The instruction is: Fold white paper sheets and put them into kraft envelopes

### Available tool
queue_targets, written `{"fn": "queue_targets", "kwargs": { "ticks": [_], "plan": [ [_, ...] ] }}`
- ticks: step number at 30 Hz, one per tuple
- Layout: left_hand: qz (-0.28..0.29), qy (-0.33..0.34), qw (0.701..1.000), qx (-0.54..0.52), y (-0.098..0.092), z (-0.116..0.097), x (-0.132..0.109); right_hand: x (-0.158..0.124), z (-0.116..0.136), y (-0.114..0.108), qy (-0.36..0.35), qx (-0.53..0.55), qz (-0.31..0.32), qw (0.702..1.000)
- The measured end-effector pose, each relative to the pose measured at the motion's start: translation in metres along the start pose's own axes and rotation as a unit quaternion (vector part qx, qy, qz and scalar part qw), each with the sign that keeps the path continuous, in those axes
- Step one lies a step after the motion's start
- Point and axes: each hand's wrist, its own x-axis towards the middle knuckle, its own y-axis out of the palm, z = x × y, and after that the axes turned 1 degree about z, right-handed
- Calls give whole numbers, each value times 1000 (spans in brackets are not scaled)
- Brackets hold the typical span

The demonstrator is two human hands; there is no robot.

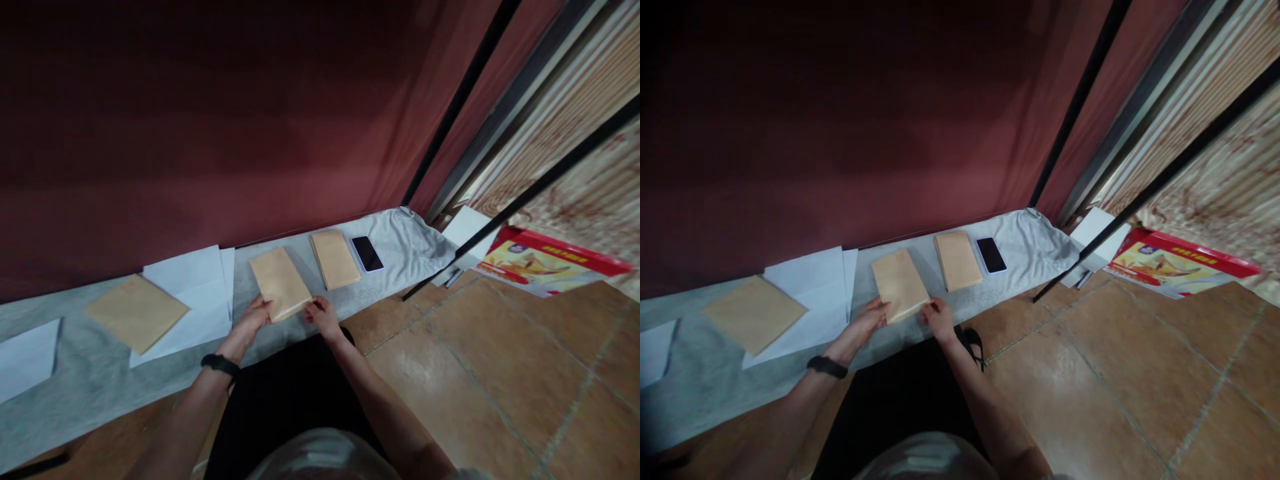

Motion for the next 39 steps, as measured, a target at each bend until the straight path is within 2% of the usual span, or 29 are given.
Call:
{"fn": "queue_targets", "kwargs": {
  "ticks": [4,6,8,10,12,14,16,18,20,22,24,27,30,32,35,39],
  "plan": [
    [49,-29,998,28,-14,2,8,-3,0,-6,-59,-98,-33,993],
    [54,-10,995,79,-18,3,11,-2,1,-9,-121,-175,-1,977],
    [13,17,984,177,-20,3,14,1,1,-10,-210,-281,72,934],
    [-45,38,963,265,-22,2,18,5,-2,-10,-286,-371,145,872],
    [-87,48,947,306,-24,0,21,8,-6,-9,-314,-414,174,836],
    [-118,55,937,326,-23,0,19,10,-10,-9,-319,-438,170,823],
    [-160,106,908,372,-18,1,15,10,-13,-8,-319,-450,154,819],
    [-185,223,841,457,-5,2,14,8,-15,-7,-324,-458,143,816],
    [-127,327,789,505,11,2,22,7,-16,-6,-333,-460,137,811],
    [-42,388,754,529,26,0,40,7,-17,-6,-341,-458,142,809],
    [4,395,726,563,35,-5,66,8,-17,-7,-345,-452,149,809],
    [24,385,698,604,38,-14,104,10,-17,-7,-346,-442,151,814],
    [47,387,683,618,33,-20,128,10,-16,-6,-344,-434,154,818],
    [58,386,678,622,30,-19,132,10,-15,-5,-342,-430,154,821],
    [78,386,678,620,25,-15,126,9,-11,-4,-336,-425,153,826],
    [120,395,688,596,18,-8,105,9,-9,-4,-330,-422,152,831]
  ]
}}
